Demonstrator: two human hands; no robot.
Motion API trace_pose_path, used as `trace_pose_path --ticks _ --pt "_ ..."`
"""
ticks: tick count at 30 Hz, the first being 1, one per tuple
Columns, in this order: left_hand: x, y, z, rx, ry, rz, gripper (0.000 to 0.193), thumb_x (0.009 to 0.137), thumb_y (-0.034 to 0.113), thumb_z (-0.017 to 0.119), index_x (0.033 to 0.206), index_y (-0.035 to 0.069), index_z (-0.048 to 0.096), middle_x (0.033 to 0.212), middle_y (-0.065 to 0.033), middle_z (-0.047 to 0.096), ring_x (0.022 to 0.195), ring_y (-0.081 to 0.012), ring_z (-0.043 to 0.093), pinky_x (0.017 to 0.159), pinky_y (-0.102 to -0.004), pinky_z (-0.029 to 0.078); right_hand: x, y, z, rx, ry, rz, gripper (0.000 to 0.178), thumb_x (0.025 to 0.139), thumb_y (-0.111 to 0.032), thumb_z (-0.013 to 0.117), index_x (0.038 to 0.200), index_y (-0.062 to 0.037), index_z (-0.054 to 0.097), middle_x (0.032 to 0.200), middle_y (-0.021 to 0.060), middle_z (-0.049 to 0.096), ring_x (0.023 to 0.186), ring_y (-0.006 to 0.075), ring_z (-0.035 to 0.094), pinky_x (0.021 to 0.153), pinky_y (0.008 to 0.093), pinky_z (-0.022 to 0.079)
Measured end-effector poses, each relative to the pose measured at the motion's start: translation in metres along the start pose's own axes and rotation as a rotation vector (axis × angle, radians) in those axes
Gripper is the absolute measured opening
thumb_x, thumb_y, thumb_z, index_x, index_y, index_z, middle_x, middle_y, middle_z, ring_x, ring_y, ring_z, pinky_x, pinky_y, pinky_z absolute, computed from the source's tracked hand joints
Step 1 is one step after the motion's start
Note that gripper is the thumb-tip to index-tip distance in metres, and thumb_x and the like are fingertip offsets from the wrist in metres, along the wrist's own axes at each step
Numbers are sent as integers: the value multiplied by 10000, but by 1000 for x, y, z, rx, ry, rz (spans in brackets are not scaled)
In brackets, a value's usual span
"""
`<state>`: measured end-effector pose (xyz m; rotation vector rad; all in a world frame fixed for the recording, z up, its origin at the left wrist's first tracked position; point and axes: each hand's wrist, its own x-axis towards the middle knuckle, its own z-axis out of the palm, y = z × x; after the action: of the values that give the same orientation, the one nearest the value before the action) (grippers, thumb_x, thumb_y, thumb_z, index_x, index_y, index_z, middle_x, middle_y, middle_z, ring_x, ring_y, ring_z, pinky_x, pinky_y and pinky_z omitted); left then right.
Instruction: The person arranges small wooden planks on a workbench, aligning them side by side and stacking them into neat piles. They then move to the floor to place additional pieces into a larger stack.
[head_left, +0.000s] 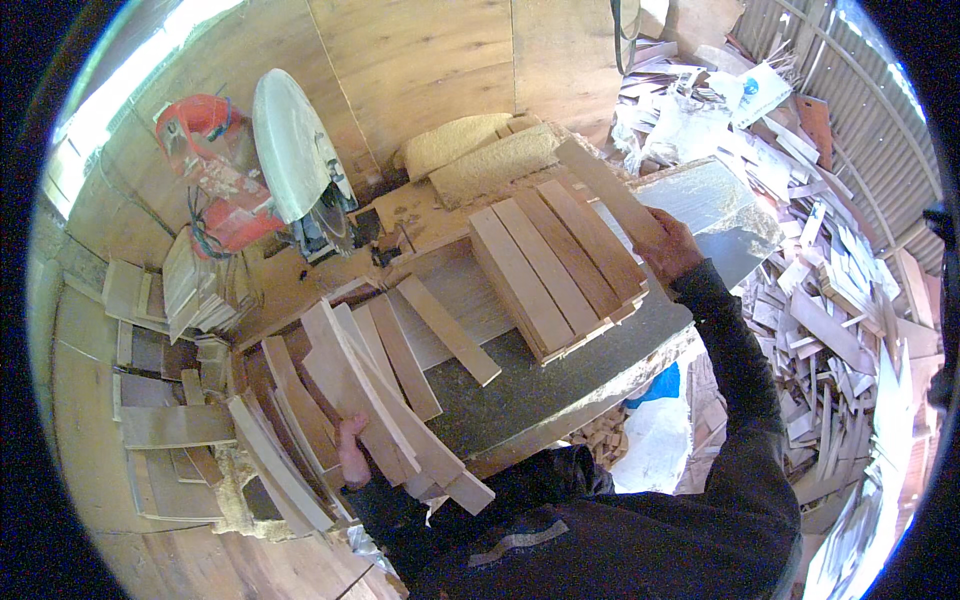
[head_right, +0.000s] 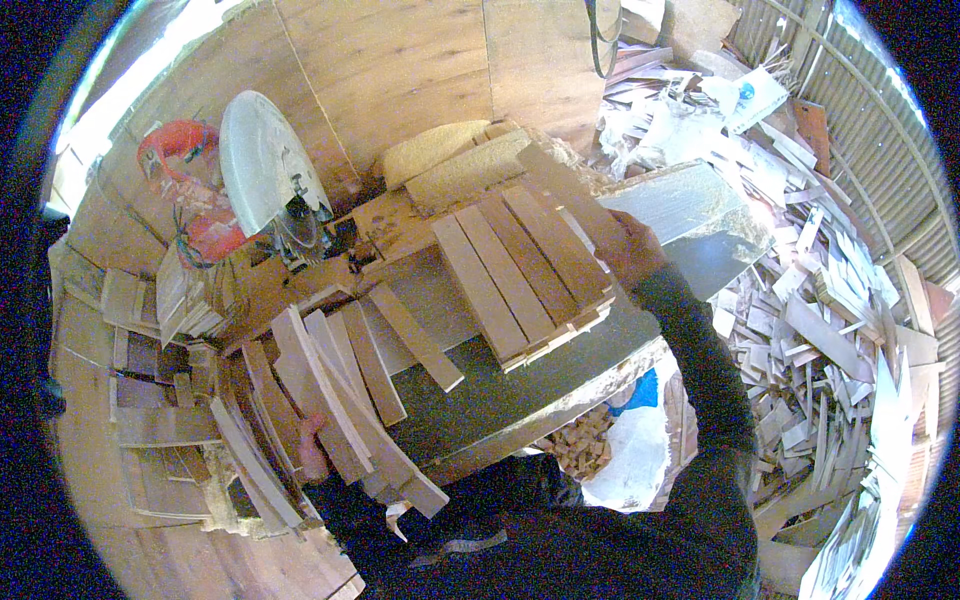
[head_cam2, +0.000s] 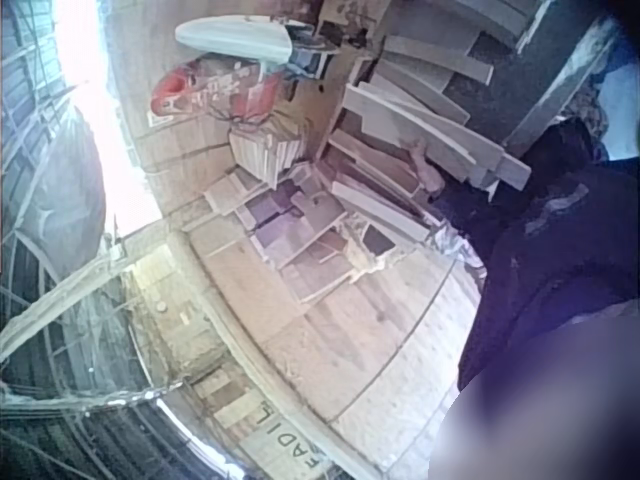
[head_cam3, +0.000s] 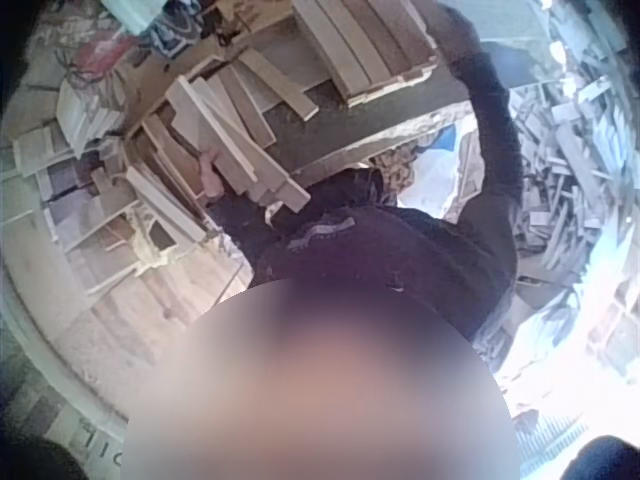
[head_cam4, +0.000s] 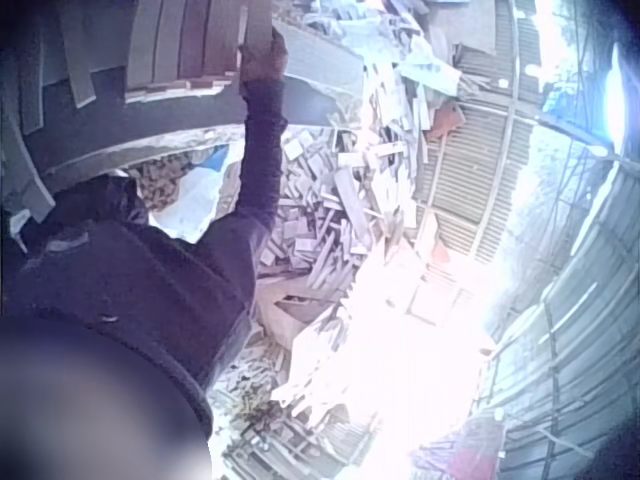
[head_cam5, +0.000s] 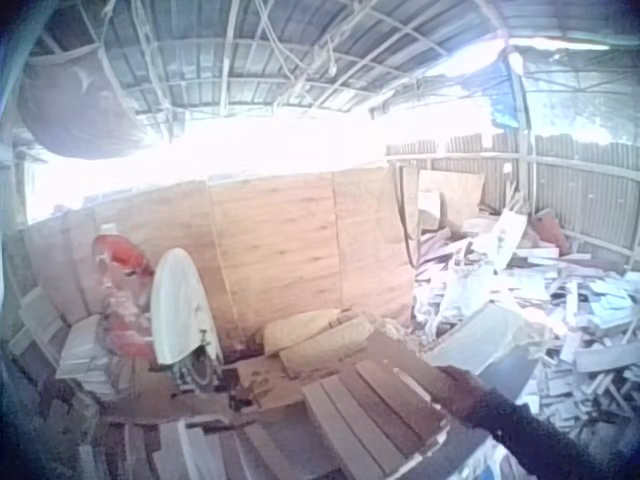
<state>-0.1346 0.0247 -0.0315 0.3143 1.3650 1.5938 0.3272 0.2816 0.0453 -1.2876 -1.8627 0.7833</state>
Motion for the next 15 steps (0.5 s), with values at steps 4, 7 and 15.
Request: trace_pose_path --ticks 4,7,15 --pt "4 -3 -4 -40 11 -44 511 745 330 618 1146 31 514 1067 -113 590 954 -276 577 856 -386 465 4 20 4 121 -18 44 466 797 -140 667 1193 27 490 1038 139 628 924 207 604 815 311 498" --pt "9 -6 -6 59 39 9 487 735 324 625 1117 40 520 1037 -106 592 936 -266 579 850 -386 466 7 29 7 237 -68 -6 467 798 -192 665 1174 32 502 1016 145 635 916 216 608 815 322 496" --pt "1 -1 12 110 -48 58 396 739 323 635 1022 67 531 962 -67 574 869 -235 569 811 -354 474 30 9 8 -381 -88 -26 541 748 -272 715 1153 17 504 983 160 646 912 224 624 804 347 505"
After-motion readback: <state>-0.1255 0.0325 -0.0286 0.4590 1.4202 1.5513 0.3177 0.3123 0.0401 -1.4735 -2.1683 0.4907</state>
